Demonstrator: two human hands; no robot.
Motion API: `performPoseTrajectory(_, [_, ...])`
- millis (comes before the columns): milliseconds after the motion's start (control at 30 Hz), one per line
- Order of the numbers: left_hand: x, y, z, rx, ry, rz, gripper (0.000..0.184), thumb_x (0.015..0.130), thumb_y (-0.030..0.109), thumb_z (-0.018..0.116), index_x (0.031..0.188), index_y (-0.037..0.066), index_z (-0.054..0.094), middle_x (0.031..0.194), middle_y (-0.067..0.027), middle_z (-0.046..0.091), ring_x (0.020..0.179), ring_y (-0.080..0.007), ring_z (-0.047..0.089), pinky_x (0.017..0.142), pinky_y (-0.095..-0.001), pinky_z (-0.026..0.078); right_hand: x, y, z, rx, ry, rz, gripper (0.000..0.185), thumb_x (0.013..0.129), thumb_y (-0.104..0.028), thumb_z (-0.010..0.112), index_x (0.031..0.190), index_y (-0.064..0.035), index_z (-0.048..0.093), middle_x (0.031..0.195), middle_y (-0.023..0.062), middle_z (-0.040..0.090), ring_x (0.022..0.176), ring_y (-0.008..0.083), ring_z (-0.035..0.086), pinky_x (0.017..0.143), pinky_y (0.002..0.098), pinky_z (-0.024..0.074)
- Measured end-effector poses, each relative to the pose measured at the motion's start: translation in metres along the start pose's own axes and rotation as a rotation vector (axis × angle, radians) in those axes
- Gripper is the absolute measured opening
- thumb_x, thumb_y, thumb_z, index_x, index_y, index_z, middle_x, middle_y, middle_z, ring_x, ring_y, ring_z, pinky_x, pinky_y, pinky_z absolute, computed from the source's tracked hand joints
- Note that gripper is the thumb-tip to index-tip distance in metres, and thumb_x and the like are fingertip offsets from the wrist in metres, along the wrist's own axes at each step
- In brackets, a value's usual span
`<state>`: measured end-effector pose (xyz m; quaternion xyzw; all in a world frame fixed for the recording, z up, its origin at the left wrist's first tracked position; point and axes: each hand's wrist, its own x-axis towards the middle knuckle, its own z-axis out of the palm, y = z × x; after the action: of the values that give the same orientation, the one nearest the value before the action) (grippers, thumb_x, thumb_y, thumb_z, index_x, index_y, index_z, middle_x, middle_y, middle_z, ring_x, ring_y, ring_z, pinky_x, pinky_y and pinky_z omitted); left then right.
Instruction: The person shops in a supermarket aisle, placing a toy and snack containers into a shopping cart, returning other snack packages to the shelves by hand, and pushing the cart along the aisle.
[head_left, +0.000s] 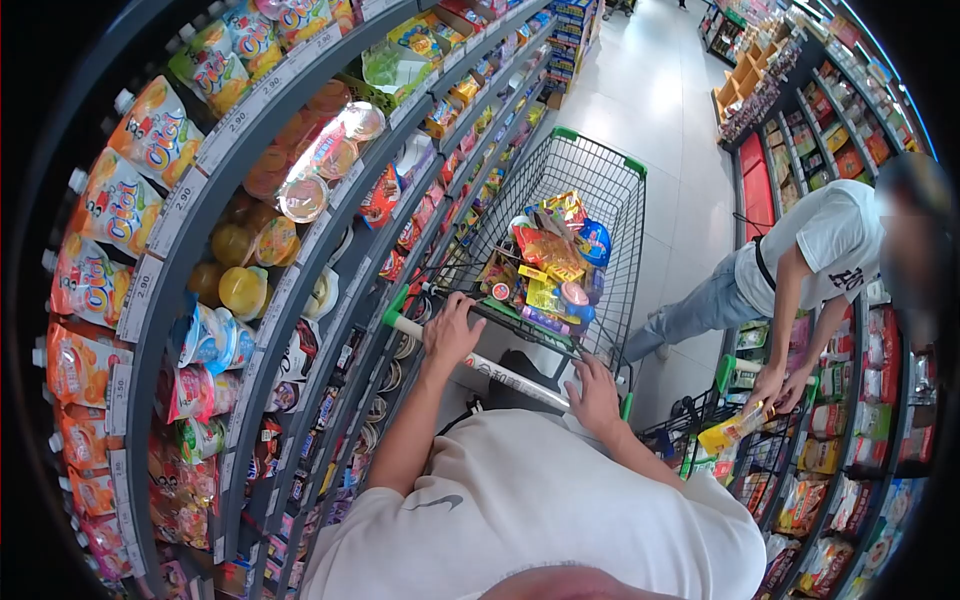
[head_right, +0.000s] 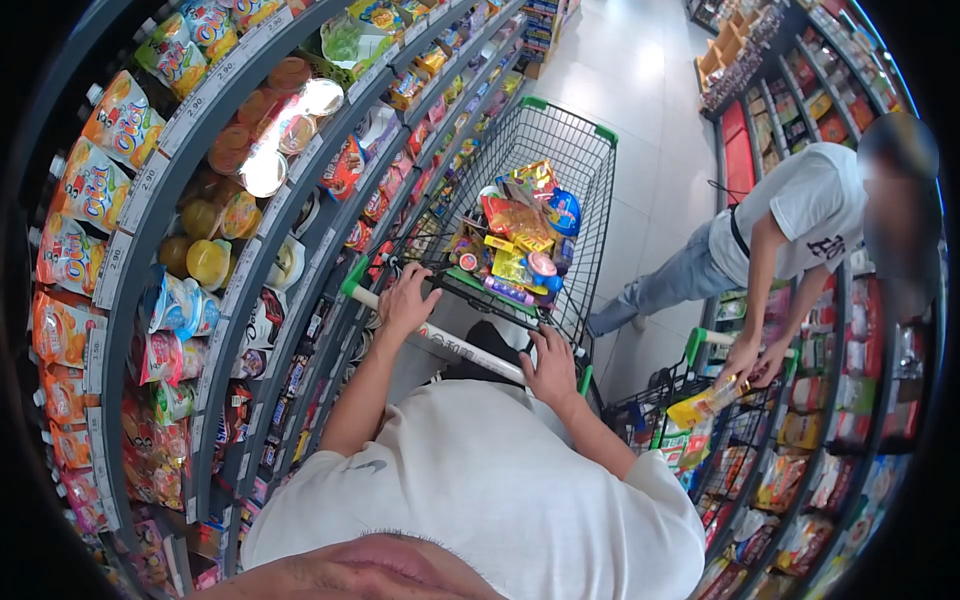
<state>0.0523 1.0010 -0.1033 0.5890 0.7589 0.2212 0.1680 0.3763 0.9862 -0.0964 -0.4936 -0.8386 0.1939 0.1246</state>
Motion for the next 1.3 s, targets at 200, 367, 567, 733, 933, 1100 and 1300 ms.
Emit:
performPoseTrajectory(200, [0.016, 0.004, -0.001, 0.007, -0.005, -0.002, 0.043, 0.085, 0.032, 0.072, 0.122, 0.012, 0.061, 0.125, -0.0053, 0.054, 0.105, -0.0330, 0.063, 0.087, -0.0470, 0.051, 0.013, 0.006, 0.001, 0.012, 0.004, 0.029, 0.054, 0.090, -0.026, 0.067, 0.136, -0.0038, 0.052, 0.141, 0.0197, 0.050, 0.134, 0.0369, 0.045, 0.113, 0.0465, 0.0346])
performPoseTrajectory(367, [0.033, -0.003, 0.007, -0.004, -0.014, 0.021, 0.043, 0.086, 0.029, 0.071, 0.123, 0.011, 0.060, 0.126, -0.0063, 0.053, 0.107, -0.0340, 0.062, 0.088, -0.0492, 0.050, 0.027, 0.008, 0.000, 0.023, 0.023, 0.051, 0.055, 0.089, -0.026, 0.067, 0.137, -0.0052, 0.050, 0.141, 0.0169, 0.051, 0.134, 0.0340, 0.045, 0.113, 0.0461, 0.0346])
performPoseTrajectory(567, [0.054, -0.002, 0.008, 0.009, -0.041, -0.001, 0.043, 0.086, 0.029, 0.070, 0.125, 0.011, 0.060, 0.130, -0.0056, 0.053, 0.108, -0.0339, 0.062, 0.089, -0.0479, 0.051, 0.046, 0.015, -0.006, 0.034, -0.011, 0.076, 0.058, 0.088, -0.026, 0.069, 0.139, -0.0065, 0.048, 0.143, 0.0148, 0.050, 0.135, 0.0329, 0.045, 0.113, 0.0472, 0.0340])
performPoseTrajectory(733, [0.070, 0.002, 0.011, 0.015, -0.024, -0.015, 0.042, 0.086, 0.030, 0.069, 0.125, 0.014, 0.061, 0.133, -0.0047, 0.054, 0.112, -0.0325, 0.062, 0.090, -0.0460, 0.051, 0.064, 0.021, -0.009, 0.020, -0.032, 0.104, 0.060, 0.088, -0.027, 0.070, 0.141, -0.0079, 0.047, 0.145, 0.0134, 0.049, 0.136, 0.0322, 0.043, 0.114, 0.0468, 0.0332])
performPoseTrajectory(933, [0.093, -0.002, 0.017, -0.002, -0.004, -0.005, 0.043, 0.086, 0.029, 0.069, 0.125, 0.013, 0.062, 0.136, -0.0043, 0.054, 0.119, -0.0318, 0.057, 0.095, -0.0463, 0.048, 0.086, 0.023, -0.013, 0.021, -0.051, 0.131, 0.060, 0.089, -0.028, 0.068, 0.142, -0.0093, 0.047, 0.145, 0.0127, 0.048, 0.136, 0.0323, 0.043, 0.114, 0.0482, 0.0329])
performPoseTrajectory(1100, [0.114, -0.005, 0.019, 0.078, 0.008, 0.055, 0.043, 0.085, 0.029, 0.070, 0.125, 0.014, 0.063, 0.138, -0.0031, 0.053, 0.130, -0.0306, 0.046, 0.100, -0.0465, 0.044, 0.105, 0.028, -0.014, 0.014, -0.058, 0.133, 0.059, 0.089, -0.028, 0.068, 0.141, -0.0094, 0.047, 0.144, 0.0126, 0.049, 0.136, 0.0319, 0.044, 0.114, 0.0483, 0.0321])
performPoseTrajectory(1300, [0.142, 0.000, 0.018, 0.202, -0.052, 0.135, 0.047, 0.086, 0.031, 0.068, 0.130, 0.016, 0.061, 0.142, -0.0043, 0.051, 0.139, -0.0338, 0.037, 0.103, -0.0518, 0.041, 0.133, 0.034, -0.026, 0.057, -0.077, 0.158, 0.059, 0.088, -0.027, 0.068, 0.141, -0.0090, 0.048, 0.142, 0.0117, 0.050, 0.134, 0.0310, 0.045, 0.113, 0.0469, 0.0325])
